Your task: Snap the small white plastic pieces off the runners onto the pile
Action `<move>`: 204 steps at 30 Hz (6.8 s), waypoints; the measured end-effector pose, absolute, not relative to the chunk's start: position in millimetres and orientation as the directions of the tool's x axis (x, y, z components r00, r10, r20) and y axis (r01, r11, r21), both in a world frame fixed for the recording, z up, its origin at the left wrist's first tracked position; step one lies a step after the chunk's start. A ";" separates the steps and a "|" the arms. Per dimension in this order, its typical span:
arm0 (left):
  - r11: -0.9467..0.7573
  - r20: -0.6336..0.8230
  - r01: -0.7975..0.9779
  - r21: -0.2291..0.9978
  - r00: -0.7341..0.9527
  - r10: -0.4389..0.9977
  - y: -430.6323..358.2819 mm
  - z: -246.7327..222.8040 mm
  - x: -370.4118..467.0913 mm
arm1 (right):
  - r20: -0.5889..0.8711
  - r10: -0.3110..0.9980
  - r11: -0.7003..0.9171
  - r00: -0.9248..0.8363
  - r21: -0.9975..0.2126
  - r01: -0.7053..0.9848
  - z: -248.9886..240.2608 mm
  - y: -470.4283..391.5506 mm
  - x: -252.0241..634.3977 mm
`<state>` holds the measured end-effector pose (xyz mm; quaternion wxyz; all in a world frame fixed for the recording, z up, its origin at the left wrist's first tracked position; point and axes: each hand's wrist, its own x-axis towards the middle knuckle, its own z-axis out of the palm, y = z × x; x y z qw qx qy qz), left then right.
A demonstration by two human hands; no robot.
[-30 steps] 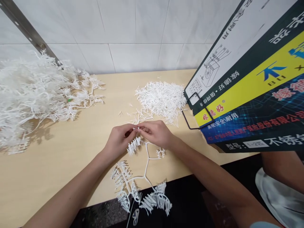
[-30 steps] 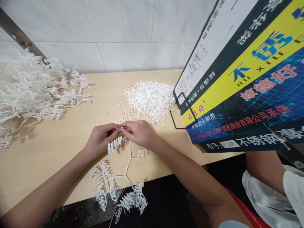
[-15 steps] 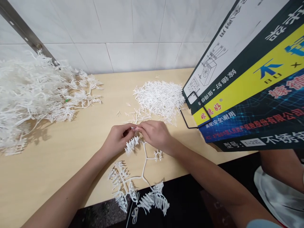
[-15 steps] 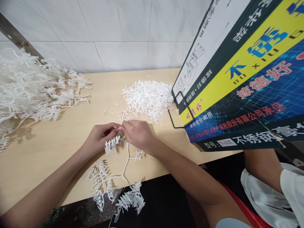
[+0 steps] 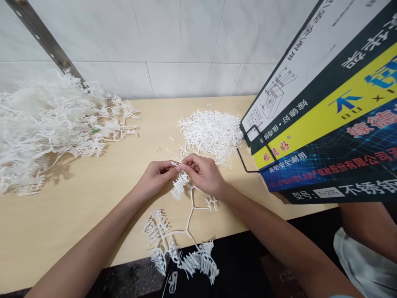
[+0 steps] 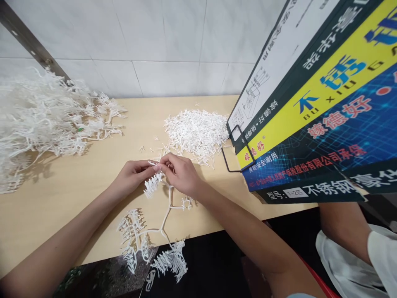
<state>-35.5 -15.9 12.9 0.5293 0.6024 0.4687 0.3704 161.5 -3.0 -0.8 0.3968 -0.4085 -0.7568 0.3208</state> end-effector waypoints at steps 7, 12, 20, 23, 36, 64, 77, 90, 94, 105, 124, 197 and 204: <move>0.062 -0.068 0.031 0.998 0.277 0.959 -20.0 10.4 -36.6 | 0.260 0.882 0.384 -0.392 -0.880 0.279 3.9 -5.7 159.8; 0.078 -0.043 -0.074 0.994 0.392 0.919 -22.3 6.1 -36.1 | 0.093 0.784 0.068 -0.614 -0.996 -0.064 0.0 -2.4 163.2; 0.073 -0.048 -0.041 0.996 0.443 0.895 -21.7 11.6 -44.4 | 0.077 0.814 -0.182 -0.575 -0.908 -0.378 -3.0 9.2 164.9; 0.092 -0.089 0.007 0.996 0.351 0.932 -19.0 10.7 -39.9 | 0.088 0.969 0.050 -0.229 -0.985 -0.166 -2.2 15.3 168.2; -0.188 0.109 0.327 0.926 0.247 0.963 -16.2 1.9 -42.5 | 0.352 0.823 0.553 -0.445 -0.675 0.489 -1.4 -3.5 158.8; -0.245 -0.003 0.515 0.822 0.434 0.901 -16.5 3.8 -42.0 | 0.236 0.732 0.668 -0.639 -0.431 0.607 -5.3 -2.6 161.8; -0.079 -0.106 0.367 0.927 0.458 0.883 -12.4 4.0 -45.0 | 0.240 0.861 0.480 -0.449 -0.677 0.557 7.6 -18.6 150.3; 0.053 -0.121 0.185 0.981 0.378 0.918 -10.0 5.3 -35.7 | -0.136 0.876 -0.057 -0.463 -0.982 0.181 23.6 -12.2 154.0; 0.095 -0.154 0.206 0.974 0.292 0.944 -10.3 2.4 -33.6 | -0.165 0.869 -0.136 -0.466 -0.986 0.096 21.9 -9.1 155.1; 0.012 -0.053 0.244 0.970 0.161 0.986 -13.4 4.6 -37.6 | 0.251 0.966 0.258 -0.060 -0.929 0.266 3.2 3.2 161.8; -0.237 0.072 0.424 0.874 0.370 0.926 -10.8 6.0 -40.8 | 0.115 0.901 0.254 -0.418 -0.921 0.295 5.7 1.5 161.2; -0.222 0.127 0.511 0.830 0.215 0.968 -16.8 -0.8 -36.3 | 0.298 0.791 0.559 -0.534 -0.705 0.436 -0.6 13.3 168.9; -0.255 0.121 0.547 0.798 0.268 0.956 -14.6 5.0 -37.9 | 0.361 0.768 0.583 -0.529 -0.735 0.346 -2.6 20.7 172.4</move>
